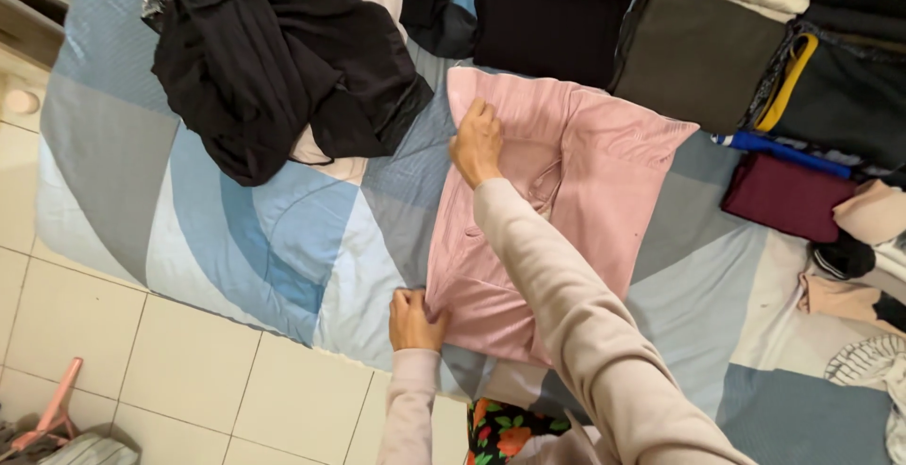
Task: Folding various items of clothing including a pink top, a black shirt, and patterned pants, and stacking them neatly on a bed.
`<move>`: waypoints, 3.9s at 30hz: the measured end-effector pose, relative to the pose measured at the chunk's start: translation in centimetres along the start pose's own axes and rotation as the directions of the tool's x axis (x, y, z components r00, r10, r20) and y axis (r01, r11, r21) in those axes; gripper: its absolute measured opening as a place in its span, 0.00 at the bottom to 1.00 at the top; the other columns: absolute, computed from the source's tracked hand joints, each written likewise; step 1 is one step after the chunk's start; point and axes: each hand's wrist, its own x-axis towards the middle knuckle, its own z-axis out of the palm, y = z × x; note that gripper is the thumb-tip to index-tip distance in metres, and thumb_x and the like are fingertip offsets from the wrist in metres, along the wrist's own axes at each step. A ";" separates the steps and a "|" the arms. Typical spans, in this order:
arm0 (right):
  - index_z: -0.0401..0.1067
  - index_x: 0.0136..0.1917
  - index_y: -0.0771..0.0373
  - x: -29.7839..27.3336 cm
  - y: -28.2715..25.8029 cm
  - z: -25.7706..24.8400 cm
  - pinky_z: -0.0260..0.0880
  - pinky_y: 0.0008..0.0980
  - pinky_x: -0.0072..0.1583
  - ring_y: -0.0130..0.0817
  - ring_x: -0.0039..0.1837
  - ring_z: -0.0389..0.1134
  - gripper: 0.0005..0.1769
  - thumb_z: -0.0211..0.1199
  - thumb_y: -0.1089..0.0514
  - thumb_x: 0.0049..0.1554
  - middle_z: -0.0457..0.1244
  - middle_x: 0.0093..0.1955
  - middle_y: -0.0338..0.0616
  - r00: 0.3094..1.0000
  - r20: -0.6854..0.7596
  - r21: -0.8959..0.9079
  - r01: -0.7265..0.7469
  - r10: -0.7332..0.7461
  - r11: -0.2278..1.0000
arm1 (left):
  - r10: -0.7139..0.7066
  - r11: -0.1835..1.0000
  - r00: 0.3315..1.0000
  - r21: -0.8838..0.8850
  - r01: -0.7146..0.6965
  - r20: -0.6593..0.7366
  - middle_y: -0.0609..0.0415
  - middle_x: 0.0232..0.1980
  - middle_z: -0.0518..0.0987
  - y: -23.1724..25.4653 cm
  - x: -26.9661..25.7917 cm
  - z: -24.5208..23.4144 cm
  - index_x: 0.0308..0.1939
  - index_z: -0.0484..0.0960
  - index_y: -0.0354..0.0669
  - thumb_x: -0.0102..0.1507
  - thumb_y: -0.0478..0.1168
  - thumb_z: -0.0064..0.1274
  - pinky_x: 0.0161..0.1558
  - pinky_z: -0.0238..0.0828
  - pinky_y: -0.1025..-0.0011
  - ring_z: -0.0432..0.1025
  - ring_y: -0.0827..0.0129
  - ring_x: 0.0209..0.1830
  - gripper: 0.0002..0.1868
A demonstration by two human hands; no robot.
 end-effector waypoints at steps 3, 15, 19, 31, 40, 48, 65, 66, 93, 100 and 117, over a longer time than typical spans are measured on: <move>0.69 0.55 0.65 1.8 8.5 6.8 0.72 0.49 0.50 0.56 0.49 0.71 0.13 0.61 0.67 0.56 0.67 0.44 0.57 0.994 -0.082 0.223 -0.052 0.071 0.974 | 0.260 0.962 0.957 -0.051 -0.268 -0.130 0.45 0.48 0.75 -1.3 -1.5 2.8 0.36 0.79 0.39 0.47 0.37 0.66 0.49 0.71 0.57 0.71 0.47 0.47 0.16; 0.73 0.49 0.63 -0.4 27.4 -15.0 0.66 0.25 0.39 0.25 0.39 0.66 0.08 0.64 0.67 0.54 0.67 0.41 0.36 0.880 0.247 0.916 -0.349 0.406 0.199 | 0.755 0.625 0.629 -0.089 -0.776 -0.183 0.41 0.65 0.76 8.7 -10.3 7.5 0.49 0.81 0.38 0.55 0.32 0.57 0.55 0.75 0.58 0.75 0.48 0.62 0.17; 0.75 0.52 0.65 -0.6 32.5 -15.1 0.74 0.24 0.45 0.23 0.44 0.71 0.10 0.66 0.65 0.55 0.70 0.47 0.36 0.894 0.192 0.918 -0.309 0.405 0.249 | 0.820 0.563 0.563 -0.036 -0.826 -0.104 0.41 0.65 0.77 9.1 -11.6 10.7 0.49 0.82 0.38 0.56 0.31 0.55 0.54 0.76 0.60 0.75 0.49 0.62 0.17; 0.77 0.49 0.69 -0.9 37.1 -14.3 0.69 0.26 0.44 0.22 0.43 0.69 0.09 0.67 0.67 0.53 0.71 0.43 0.37 0.931 0.019 0.684 -0.278 0.364 0.674 | 0.871 0.492 0.492 0.025 -0.870 -0.017 0.39 0.65 0.77 9.4 -12.5 14.0 0.44 0.82 0.33 0.58 0.32 0.54 0.58 0.75 0.60 0.74 0.47 0.61 0.11; 0.75 0.52 0.68 -2.1 36.7 -14.6 0.70 0.26 0.44 0.25 0.43 0.70 0.13 0.69 0.66 0.52 0.71 0.45 0.39 0.916 0.088 0.755 -0.318 0.391 0.573 | 0.890 0.451 0.454 0.070 -0.890 0.038 0.43 0.63 0.78 7.7 -13.0 14.6 0.37 0.78 0.39 0.59 0.34 0.54 0.49 0.75 0.62 0.76 0.54 0.57 0.03; 0.72 0.53 0.70 -0.4 31.8 -17.8 0.68 0.35 0.41 0.34 0.41 0.69 0.15 0.68 0.66 0.53 0.68 0.45 0.46 0.838 0.311 0.699 -0.522 0.449 0.489 | 0.684 0.694 0.720 -0.198 -0.692 -0.120 0.48 0.46 0.79 6.9 -13.6 13.6 0.37 0.75 0.42 0.51 0.27 0.54 0.49 0.75 0.62 0.77 0.53 0.48 0.12; 0.72 0.57 0.67 4.6 21.6 -16.3 0.75 0.31 0.45 0.31 0.47 0.72 0.13 0.66 0.63 0.59 0.69 0.48 0.43 0.944 0.327 0.927 -0.315 -0.030 0.202 | 0.446 0.820 0.714 -0.073 -0.568 -0.539 0.44 0.53 0.77 2.6 -12.1 5.8 0.54 0.84 0.40 0.59 0.26 0.54 0.53 0.73 0.61 0.75 0.52 0.50 0.20; 0.73 0.56 0.66 4.4 23.0 -16.5 0.75 0.30 0.44 0.29 0.46 0.72 0.13 0.66 0.63 0.58 0.69 0.48 0.41 0.941 0.337 0.914 -0.333 0.026 0.232 | 0.635 0.716 0.620 0.048 -0.697 -0.460 0.41 0.56 0.78 2.9 -12.3 5.7 0.57 0.83 0.39 0.59 0.28 0.56 0.54 0.72 0.59 0.75 0.50 0.53 0.21; 0.61 0.77 0.58 -25.2 28.9 -21.6 0.50 0.52 0.76 0.40 0.80 0.53 0.36 0.56 0.57 0.55 0.52 0.81 0.44 0.282 0.452 0.211 0.888 -0.846 0.409 | 0.924 0.224 0.272 0.194 -0.955 0.270 0.51 0.79 0.63 -1.9 -3.1 8.5 0.75 0.67 0.42 0.65 0.38 0.46 0.74 0.55 0.60 0.59 0.63 0.78 0.31; 0.56 0.79 0.55 -27.8 29.2 -22.0 0.49 0.52 0.77 0.41 0.80 0.53 0.35 0.51 0.58 0.58 0.51 0.82 0.46 0.420 0.497 0.169 0.812 -0.760 0.559 | 0.904 0.001 0.114 0.264 -0.964 0.412 0.57 0.82 0.58 5.7 1.7 9.0 0.78 0.60 0.54 0.64 0.38 0.42 0.76 0.50 0.60 0.55 0.67 0.80 0.36; 0.72 0.67 0.61 -26.5 34.7 -15.7 0.65 0.32 0.51 0.28 0.50 0.65 0.22 0.56 0.47 0.67 0.68 0.53 0.39 0.627 0.686 0.653 -0.754 0.369 0.067 | 0.453 0.470 0.838 -0.880 0.067 0.305 0.55 0.53 0.82 3.5 8.9 21.7 0.60 0.74 0.37 0.67 0.34 0.52 0.55 0.72 0.75 0.75 0.75 0.52 0.17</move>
